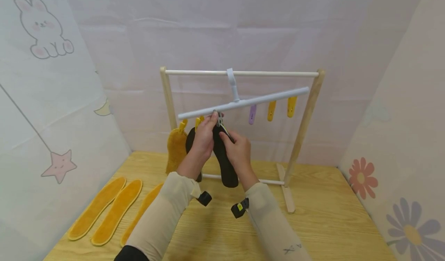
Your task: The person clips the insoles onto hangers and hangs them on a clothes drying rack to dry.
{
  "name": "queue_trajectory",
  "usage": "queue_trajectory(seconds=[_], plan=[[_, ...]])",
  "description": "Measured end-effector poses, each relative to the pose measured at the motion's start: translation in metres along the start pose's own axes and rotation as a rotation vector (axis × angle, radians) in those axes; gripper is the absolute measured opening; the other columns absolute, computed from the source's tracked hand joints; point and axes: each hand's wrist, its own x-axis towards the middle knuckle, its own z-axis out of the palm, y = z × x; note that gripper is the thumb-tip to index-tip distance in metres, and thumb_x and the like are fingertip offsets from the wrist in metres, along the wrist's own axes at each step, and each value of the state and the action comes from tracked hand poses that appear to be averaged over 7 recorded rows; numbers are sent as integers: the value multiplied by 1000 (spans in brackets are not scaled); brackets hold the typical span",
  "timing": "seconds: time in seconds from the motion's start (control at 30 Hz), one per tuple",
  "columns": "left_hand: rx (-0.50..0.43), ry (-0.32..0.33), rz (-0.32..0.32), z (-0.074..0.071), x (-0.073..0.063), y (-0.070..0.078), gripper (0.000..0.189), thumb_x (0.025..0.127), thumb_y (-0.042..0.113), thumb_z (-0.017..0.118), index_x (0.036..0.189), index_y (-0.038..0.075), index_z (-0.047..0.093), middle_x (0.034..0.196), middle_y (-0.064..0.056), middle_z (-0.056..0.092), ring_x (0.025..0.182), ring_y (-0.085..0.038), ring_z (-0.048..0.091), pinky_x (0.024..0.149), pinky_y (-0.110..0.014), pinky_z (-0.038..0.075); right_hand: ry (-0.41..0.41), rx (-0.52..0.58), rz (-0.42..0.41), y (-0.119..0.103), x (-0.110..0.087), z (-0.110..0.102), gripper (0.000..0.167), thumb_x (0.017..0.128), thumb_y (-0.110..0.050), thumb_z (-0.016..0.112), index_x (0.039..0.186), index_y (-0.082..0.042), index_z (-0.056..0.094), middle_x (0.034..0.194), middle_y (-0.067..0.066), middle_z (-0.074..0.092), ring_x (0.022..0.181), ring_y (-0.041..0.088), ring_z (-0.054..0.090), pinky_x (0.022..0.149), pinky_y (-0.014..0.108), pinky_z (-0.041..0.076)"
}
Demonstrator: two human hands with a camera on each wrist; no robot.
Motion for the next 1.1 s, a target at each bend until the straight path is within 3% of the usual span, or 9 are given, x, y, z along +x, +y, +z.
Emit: queue_trajectory(seconds=[0.2, 0.43, 0.6, 0.8, 1.1], plan=[[121, 11, -26, -3, -5, -4, 42, 108, 38, 46, 130, 5, 59, 120, -3, 57, 111, -18, 52, 103, -35, 42, -23, 12, 71, 1, 0, 1, 30, 94, -37, 73, 107, -11, 80, 95, 11, 76, 76, 19, 67, 63, 24, 52], [283, 45, 29, 2, -12, -6, 47, 109, 40, 44, 138, 4, 56, 141, -9, 56, 132, -24, 49, 114, -43, 37, -81, -42, 106, -2, 5, -6, 33, 95, -42, 71, 108, -12, 78, 95, 9, 75, 82, 23, 66, 66, 30, 51], [355, 49, 93, 3, -14, -12, 48, 108, 32, 48, 145, 2, 47, 145, -12, 50, 135, -25, 45, 115, -43, 35, -101, -44, 106, -2, 8, -6, 30, 97, -36, 69, 111, -10, 77, 103, 11, 75, 90, 25, 67, 73, 35, 53], [366, 82, 87, 1, -15, -21, 53, 106, 28, 53, 151, 4, 38, 152, -14, 42, 140, -26, 41, 116, -44, 34, -99, -28, 119, -1, 10, -5, 30, 98, -29, 67, 119, -10, 76, 114, 13, 74, 101, 28, 67, 87, 44, 54], [384, 89, 37, -5, -23, -33, 57, 104, 37, 54, 151, 9, 37, 152, -15, 45, 139, -29, 44, 115, -46, 36, -93, -14, 169, 1, 11, -6, 32, 97, -34, 68, 119, -12, 75, 113, 12, 73, 97, 26, 66, 79, 33, 53]])
